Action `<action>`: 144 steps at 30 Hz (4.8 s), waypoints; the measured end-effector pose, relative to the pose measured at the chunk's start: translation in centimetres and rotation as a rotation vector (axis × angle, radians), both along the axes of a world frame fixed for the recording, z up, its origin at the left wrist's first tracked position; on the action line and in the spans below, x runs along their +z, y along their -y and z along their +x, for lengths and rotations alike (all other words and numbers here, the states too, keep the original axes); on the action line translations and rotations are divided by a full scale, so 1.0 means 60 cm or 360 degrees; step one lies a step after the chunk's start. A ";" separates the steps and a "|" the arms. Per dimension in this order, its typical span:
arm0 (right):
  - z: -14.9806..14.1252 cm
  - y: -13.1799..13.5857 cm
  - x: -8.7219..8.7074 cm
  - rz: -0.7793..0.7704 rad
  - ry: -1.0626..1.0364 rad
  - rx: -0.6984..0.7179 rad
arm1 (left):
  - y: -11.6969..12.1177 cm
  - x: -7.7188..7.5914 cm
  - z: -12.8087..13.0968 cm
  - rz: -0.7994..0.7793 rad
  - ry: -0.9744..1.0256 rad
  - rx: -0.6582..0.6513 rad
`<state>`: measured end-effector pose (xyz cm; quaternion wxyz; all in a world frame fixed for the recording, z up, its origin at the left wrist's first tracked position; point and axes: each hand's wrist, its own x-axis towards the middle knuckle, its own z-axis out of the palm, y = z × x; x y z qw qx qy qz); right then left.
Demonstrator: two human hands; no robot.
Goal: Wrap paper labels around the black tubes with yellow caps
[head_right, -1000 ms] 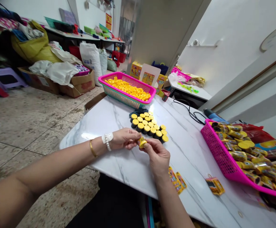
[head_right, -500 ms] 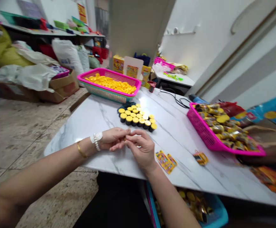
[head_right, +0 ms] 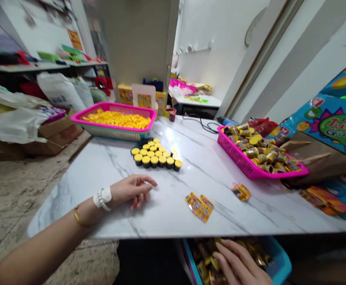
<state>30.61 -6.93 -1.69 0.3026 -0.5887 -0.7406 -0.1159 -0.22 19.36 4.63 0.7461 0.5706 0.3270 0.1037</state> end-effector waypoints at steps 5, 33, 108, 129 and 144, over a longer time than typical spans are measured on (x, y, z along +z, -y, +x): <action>-0.013 -0.160 0.010 0.0248 -0.0101 -0.0120 | -0.003 -0.017 -0.002 0.0049 0.0034 0.0064; -0.235 -0.356 0.072 -0.0309 -0.1605 0.0290 | -0.014 -0.005 -0.008 -0.0026 0.0129 0.0621; -0.211 -0.359 0.087 -0.0599 -0.1395 0.0263 | -0.017 0.004 -0.010 -0.0311 0.0272 0.0721; -0.219 -0.344 0.080 -0.0040 -0.1221 0.0397 | -0.023 0.020 -0.005 -0.0840 0.0528 0.0941; -0.223 -0.334 0.100 0.0262 -0.0695 0.0604 | -0.027 0.010 -0.009 -0.0748 0.0419 0.0861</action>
